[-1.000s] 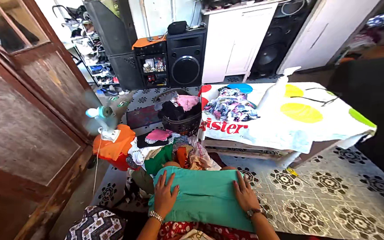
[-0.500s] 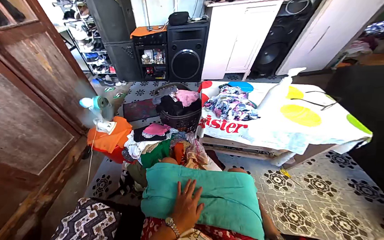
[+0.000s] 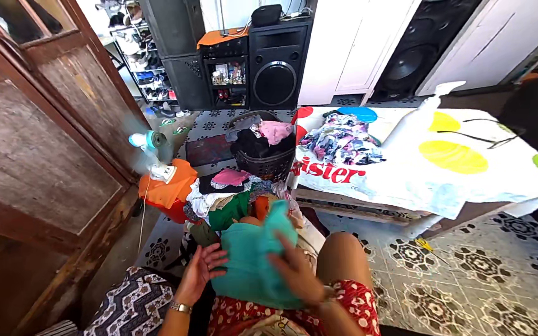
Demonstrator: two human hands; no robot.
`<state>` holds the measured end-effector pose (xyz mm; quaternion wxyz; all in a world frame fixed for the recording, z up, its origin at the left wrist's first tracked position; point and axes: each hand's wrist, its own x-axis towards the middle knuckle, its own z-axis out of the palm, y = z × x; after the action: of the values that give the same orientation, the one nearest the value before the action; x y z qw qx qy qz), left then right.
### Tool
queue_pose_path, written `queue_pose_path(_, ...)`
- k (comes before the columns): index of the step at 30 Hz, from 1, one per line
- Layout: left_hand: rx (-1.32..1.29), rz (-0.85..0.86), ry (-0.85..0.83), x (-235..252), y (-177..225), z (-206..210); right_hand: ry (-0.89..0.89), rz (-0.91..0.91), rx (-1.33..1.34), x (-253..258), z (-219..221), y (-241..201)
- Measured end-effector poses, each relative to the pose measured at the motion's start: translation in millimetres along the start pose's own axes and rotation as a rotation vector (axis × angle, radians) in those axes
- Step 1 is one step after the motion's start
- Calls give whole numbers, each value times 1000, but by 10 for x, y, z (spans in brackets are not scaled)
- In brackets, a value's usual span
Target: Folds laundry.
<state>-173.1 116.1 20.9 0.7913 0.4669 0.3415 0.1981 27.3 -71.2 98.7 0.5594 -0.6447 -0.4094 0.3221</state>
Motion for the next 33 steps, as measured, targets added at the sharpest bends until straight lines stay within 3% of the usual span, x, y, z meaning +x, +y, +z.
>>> queue_pose_path(2, -50, -35, 116, 2, 78, -30, -376, -20, -162, 206, 476, 113)
queue_pose_path(4, -34, -81, 251, -5, 81, -50, -537, -13, -308, 257, 740, 297)
queue_pose_path(6, 92, -99, 305, 21, -19, -56, -412, -37, -381, 205, 762, 527)
queue_pose_path(8, 221, -63, 271, 60, -155, -63, -144, -4, -393, 152, 622, 736)
queue_pose_path(11, 260, -2, 254, 149, -207, -2, 153, 223, -392, 112, 316, 991)
queue_pose_path(13, 240, 39, 223, 188, -57, 117, 197, 449, -256, 95, 158, 1151)
queue_pose_path(16, 223, 113, 172, 223, 206, 226, 249, 700, 177, -3, 118, 1379)
queue_pose_path(19, 591, 151, 227, 299, 307, 115, 282, 810, 447, -86, 138, 1517)
queue_pose_path(22, 1180, 108, 220, 210, 328, 71, 309, 804, 599, -63, 24, 1355)
queue_pose_path(25, 1199, 284, 8, -112, 133, 389, 301, 659, 608, -2, -116, 1130)
queue_pose_path(27, 1210, 496, -113, -310, -146, 693, 317, 591, 621, 29, -136, 908)
queue_pose_path(30, 1281, 870, 4, -303, -533, 960, 301, 546, 736, 26, -47, 427)
queue_pose_path(33, 1173, 961, 204, -135, -554, 1010, 221, 414, 864, -57, 60, 69)
